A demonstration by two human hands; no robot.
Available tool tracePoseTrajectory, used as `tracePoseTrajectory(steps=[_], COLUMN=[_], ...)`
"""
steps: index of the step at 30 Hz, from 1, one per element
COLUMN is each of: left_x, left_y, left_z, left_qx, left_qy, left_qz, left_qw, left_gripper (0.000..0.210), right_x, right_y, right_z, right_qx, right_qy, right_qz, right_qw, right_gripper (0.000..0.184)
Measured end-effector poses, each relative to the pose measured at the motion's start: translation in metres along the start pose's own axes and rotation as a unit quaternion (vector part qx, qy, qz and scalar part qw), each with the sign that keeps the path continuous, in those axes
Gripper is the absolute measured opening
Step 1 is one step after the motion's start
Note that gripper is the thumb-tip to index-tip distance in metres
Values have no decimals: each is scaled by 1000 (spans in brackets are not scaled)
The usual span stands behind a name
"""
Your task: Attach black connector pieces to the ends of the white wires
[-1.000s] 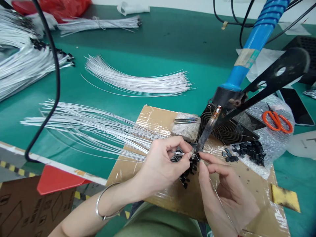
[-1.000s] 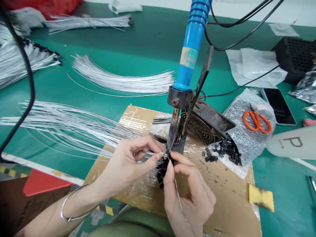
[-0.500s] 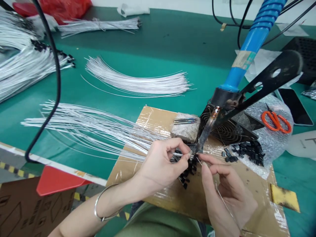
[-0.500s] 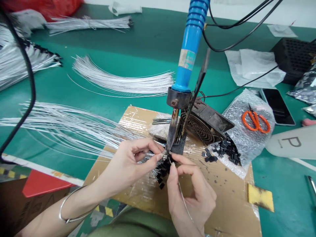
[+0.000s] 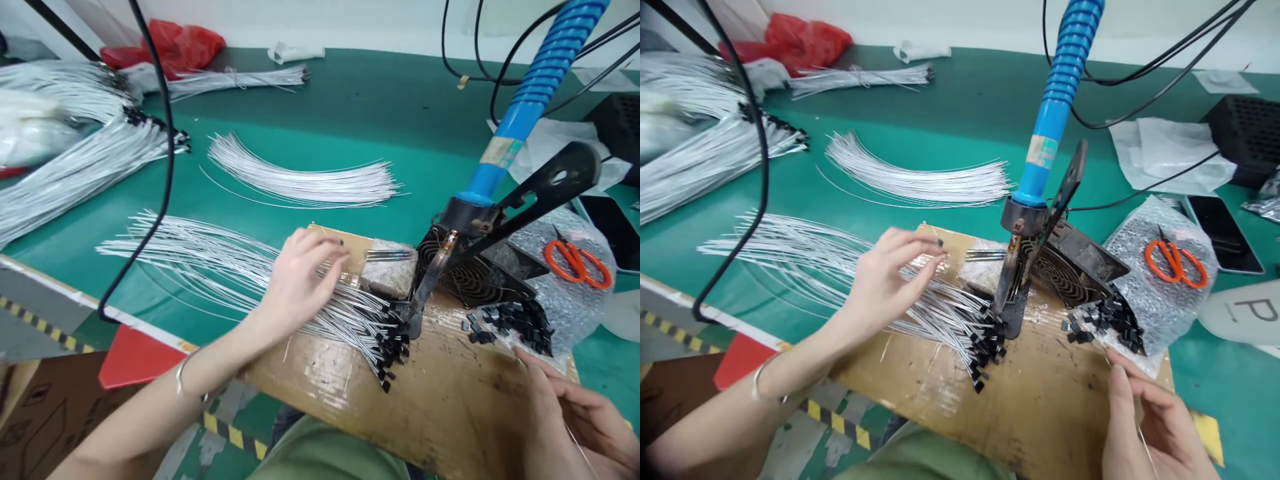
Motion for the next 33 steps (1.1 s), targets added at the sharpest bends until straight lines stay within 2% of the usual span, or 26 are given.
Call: tracePoseTrajectory(steps=[2, 6, 8, 11, 16, 23, 28, 33], left_x=[12, 36, 46, 54, 45, 19, 7, -29], left_y=[29, 74, 84, 88, 92, 93, 81, 57], left_z=[28, 79, 95, 105, 104, 93, 78, 50], left_qx=[-8, 5, 22, 42, 31, -44, -91, -101], left_qy=[50, 91, 110, 127, 115, 63, 43, 27], left_qz=[73, 101, 100, 85, 42, -75, -138, -119], left_qw=[996, 991, 989, 987, 992, 994, 985, 987], left_gripper=[23, 23, 26, 29, 20, 14, 21, 20], right_x=[2, 5, 4, 3, 3, -1, -2, 1], right_y=[1, 5, 4, 1, 2, -6, -8, 0], right_z=[2, 3, 3, 4, 4, 3, 2, 3], right_qx=[34, 58, 73, 89, 92, 104, 109, 122], right_qy=[-15, -27, -36, -42, -47, -61, -62, -60], right_qz=[2, -1, -2, -6, -25, -8, -8, 6], right_qw=[999, 998, 997, 995, 994, 993, 992, 991], right_gripper=[36, 42, 43, 45, 42, 37, 34, 36])
Point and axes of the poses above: each hand's wrist, its own z-axis towards the middle knuckle, its own x-axis out of the palm, y = z × x, the point moved 5 cm from there along z, towards the middle knuckle, and after that the axes turned 5 degrees about y, right-handed, at the moved point
